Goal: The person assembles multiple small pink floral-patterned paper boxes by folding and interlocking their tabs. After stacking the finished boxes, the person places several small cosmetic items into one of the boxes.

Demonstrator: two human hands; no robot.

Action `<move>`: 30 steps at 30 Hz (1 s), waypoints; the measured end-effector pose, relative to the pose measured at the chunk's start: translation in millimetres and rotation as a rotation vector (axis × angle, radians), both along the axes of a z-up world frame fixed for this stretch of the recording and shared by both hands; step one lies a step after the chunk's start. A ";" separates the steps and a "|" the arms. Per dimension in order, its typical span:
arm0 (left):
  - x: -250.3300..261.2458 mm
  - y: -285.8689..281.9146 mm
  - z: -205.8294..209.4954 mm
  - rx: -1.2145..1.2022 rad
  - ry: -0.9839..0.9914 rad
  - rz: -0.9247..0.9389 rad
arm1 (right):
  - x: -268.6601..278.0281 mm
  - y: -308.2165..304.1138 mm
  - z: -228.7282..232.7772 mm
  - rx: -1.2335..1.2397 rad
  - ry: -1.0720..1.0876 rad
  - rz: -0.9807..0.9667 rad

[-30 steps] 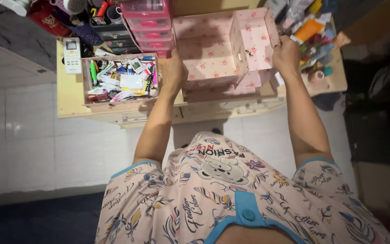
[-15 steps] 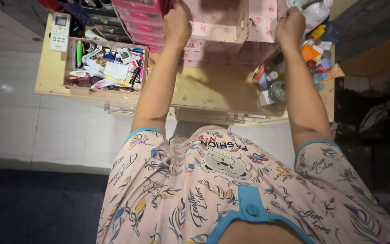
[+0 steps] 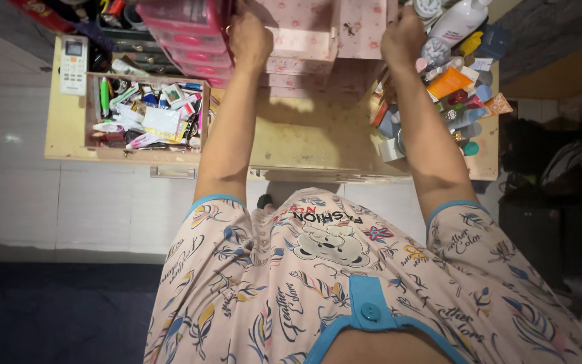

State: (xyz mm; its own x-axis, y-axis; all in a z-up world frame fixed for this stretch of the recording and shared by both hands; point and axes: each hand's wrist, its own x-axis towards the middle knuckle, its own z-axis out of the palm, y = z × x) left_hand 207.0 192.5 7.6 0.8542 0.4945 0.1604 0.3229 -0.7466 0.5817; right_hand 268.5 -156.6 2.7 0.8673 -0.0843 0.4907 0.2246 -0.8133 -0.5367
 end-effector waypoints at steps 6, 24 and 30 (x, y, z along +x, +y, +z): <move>-13.9 -2.5 2.3 0.005 0.033 -0.046 | -16.1 11.7 6.5 0.041 0.047 -0.024; -98.7 -13.4 -4.2 0.298 -0.330 -0.414 | -17.4 -6.5 -21.4 0.631 0.236 0.235; -98.3 -8.7 -2.6 0.292 -0.321 -0.413 | -26.4 8.5 -4.5 0.707 0.385 0.083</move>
